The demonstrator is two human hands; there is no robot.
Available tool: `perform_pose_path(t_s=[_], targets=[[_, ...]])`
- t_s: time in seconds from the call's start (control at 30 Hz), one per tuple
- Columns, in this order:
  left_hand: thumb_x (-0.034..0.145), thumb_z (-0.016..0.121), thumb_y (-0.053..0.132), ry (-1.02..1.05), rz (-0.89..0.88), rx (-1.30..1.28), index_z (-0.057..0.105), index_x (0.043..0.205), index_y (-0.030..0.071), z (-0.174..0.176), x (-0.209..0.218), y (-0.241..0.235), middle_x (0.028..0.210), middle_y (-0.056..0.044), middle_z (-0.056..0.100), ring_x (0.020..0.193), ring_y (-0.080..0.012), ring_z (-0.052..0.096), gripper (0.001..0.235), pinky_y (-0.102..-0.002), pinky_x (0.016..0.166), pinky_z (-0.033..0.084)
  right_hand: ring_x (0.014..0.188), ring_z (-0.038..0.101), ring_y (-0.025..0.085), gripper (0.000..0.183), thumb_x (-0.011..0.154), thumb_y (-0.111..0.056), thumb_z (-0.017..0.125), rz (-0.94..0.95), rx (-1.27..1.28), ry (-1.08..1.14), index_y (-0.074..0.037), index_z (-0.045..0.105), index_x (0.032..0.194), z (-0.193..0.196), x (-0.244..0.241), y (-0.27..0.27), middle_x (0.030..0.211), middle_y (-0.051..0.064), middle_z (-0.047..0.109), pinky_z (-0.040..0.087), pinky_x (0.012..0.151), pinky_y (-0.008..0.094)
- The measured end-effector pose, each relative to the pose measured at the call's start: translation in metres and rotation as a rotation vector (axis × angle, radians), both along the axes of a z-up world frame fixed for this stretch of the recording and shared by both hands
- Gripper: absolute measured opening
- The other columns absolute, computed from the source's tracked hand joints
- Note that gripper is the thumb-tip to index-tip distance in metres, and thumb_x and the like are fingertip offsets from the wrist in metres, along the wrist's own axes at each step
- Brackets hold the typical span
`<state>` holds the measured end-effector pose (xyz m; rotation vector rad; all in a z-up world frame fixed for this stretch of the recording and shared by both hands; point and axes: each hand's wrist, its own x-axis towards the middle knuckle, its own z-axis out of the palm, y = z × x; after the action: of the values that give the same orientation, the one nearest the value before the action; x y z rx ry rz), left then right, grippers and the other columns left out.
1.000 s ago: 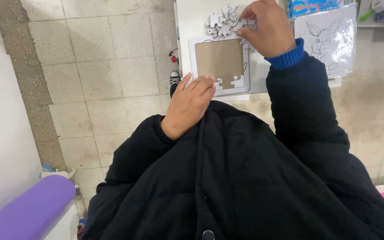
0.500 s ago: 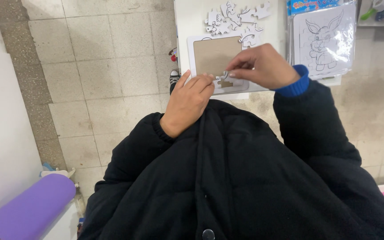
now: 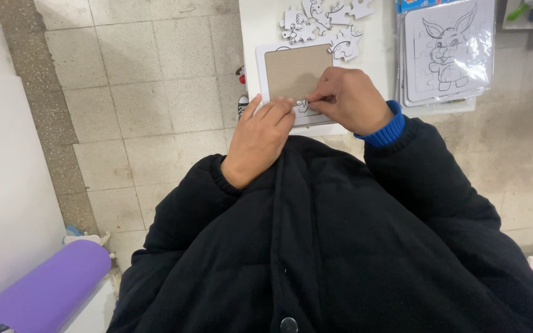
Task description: The person assembles a jigsaw puzzle on a white surface. They pick up individual puzzle pieces, examine them, and fit them into the puzzle frame, gradually completing the image.
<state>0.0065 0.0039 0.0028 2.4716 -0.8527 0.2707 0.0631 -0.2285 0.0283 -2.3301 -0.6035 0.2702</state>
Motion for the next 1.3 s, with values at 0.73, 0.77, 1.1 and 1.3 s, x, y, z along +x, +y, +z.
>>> perform_pose_path(t_s=[0.73,0.77,1.1,1.3], targets=[[0.095,0.061,0.011,0.005,0.005,0.034,0.069,0.114,0.005,-0.001,0.000,-0.001,0.130,-0.005,0.065,0.127,-0.0217,0.061,0.021,-0.047,0.115,0.042,0.081,0.068,0.026,0.029,0.080,-0.015,0.085,0.068,-0.109,-0.058,-0.003,0.074,0.104,0.010,-0.002,-0.004,0.098,0.011,0.065,0.056,0.072,0.035],[0.095,0.061,0.011,0.008,0.008,0.027,0.068,0.114,0.005,-0.001,0.000,-0.001,0.130,-0.005,0.065,0.127,-0.0213,0.061,0.021,-0.048,0.115,0.042,0.081,0.068,0.025,0.025,0.082,-0.015,0.084,0.071,-0.090,-0.041,-0.002,0.073,0.101,0.010,-0.001,-0.003,0.098,0.011,0.065,0.056,0.072,0.035],[0.095,0.061,0.010,0.032,0.007,-0.024,0.069,0.113,0.006,-0.001,0.002,0.002,0.129,-0.003,0.066,0.124,-0.0193,0.062,0.020,-0.047,0.114,0.043,0.084,0.069,0.016,0.014,0.102,-0.016,0.076,-0.134,0.066,0.093,-0.004,0.071,0.105,-0.001,0.050,-0.027,0.095,0.007,0.073,0.052,0.071,0.027],[0.093,0.062,0.011,-0.022,-0.006,-0.038,0.068,0.113,0.006,-0.003,0.008,0.007,0.129,-0.002,0.065,0.123,-0.0190,0.062,0.022,-0.046,0.112,0.042,0.108,0.059,0.032,0.034,0.096,-0.012,0.089,-0.127,0.049,-0.563,0.005,0.067,0.116,-0.006,0.073,-0.003,0.117,0.018,0.062,0.048,0.091,0.042]])
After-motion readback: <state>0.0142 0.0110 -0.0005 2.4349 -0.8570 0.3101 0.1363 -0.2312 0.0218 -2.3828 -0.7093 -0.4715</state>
